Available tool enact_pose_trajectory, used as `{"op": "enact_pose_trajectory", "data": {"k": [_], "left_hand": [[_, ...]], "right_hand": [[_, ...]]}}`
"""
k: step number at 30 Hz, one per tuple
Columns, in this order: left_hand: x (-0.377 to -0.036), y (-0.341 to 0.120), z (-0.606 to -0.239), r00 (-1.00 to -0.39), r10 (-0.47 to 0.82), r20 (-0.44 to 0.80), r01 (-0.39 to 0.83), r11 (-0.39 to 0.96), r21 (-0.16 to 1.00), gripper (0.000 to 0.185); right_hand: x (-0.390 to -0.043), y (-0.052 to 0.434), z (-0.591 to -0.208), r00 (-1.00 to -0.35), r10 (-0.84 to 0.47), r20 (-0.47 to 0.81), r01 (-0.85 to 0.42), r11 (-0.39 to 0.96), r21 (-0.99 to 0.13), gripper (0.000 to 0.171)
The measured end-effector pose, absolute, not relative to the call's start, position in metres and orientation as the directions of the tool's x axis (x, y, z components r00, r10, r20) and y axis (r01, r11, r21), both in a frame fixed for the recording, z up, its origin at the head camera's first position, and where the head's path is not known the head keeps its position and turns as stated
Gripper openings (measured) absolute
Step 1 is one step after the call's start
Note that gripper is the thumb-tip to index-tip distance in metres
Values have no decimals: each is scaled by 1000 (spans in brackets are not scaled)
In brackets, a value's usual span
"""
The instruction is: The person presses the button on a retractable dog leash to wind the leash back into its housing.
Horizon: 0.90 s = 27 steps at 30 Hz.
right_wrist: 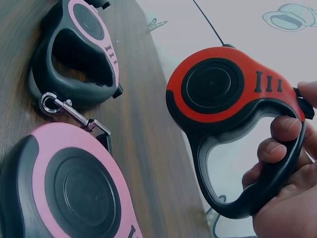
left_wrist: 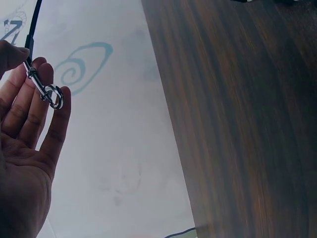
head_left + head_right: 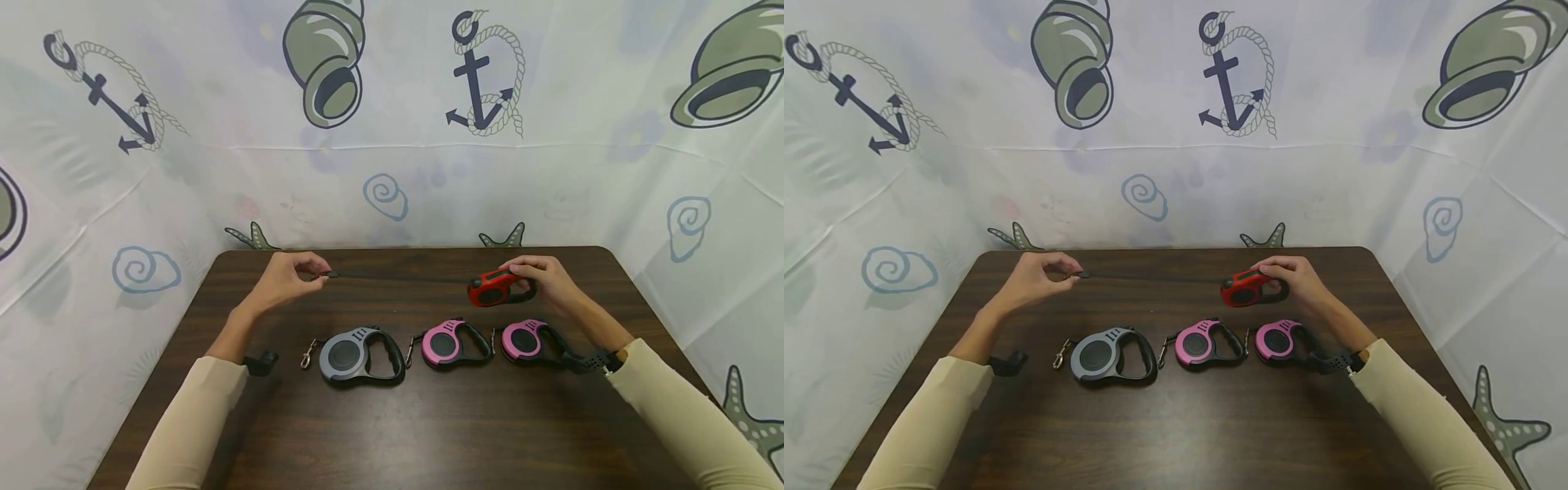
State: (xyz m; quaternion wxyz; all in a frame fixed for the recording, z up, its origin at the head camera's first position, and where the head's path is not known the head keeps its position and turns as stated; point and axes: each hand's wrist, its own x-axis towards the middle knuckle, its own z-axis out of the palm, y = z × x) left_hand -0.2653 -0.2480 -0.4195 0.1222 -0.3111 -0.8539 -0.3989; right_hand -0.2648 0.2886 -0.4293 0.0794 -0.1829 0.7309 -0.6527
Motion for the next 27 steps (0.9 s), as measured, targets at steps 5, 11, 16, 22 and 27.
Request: {"op": "enact_pose_trajectory", "data": {"k": [5, 11, 16, 22, 27], "left_hand": [[-263, -244, -420, -780, 425, 458, 624, 490, 608, 18], [-261, -240, -420, -778, 428, 460, 627, 472, 620, 16], [-258, -237, -421, -780, 433, 453, 624, 480, 617, 14], [-255, -232, -420, -782, 436, 446, 621, 478, 622, 14], [-254, -227, -420, -781, 437, 447, 622, 474, 624, 15]], "right_hand": [[-263, 285, -429, -916, -378, 134, -176, 79, -981, 26], [-263, 279, -428, -910, -389, 144, -184, 68, -981, 25], [-261, 272, -428, -912, -385, 140, -177, 61, -982, 23], [-260, 264, -427, -910, -382, 160, -193, 50, -980, 24], [-262, 256, -427, -911, -379, 163, -204, 69, -977, 24]]}}
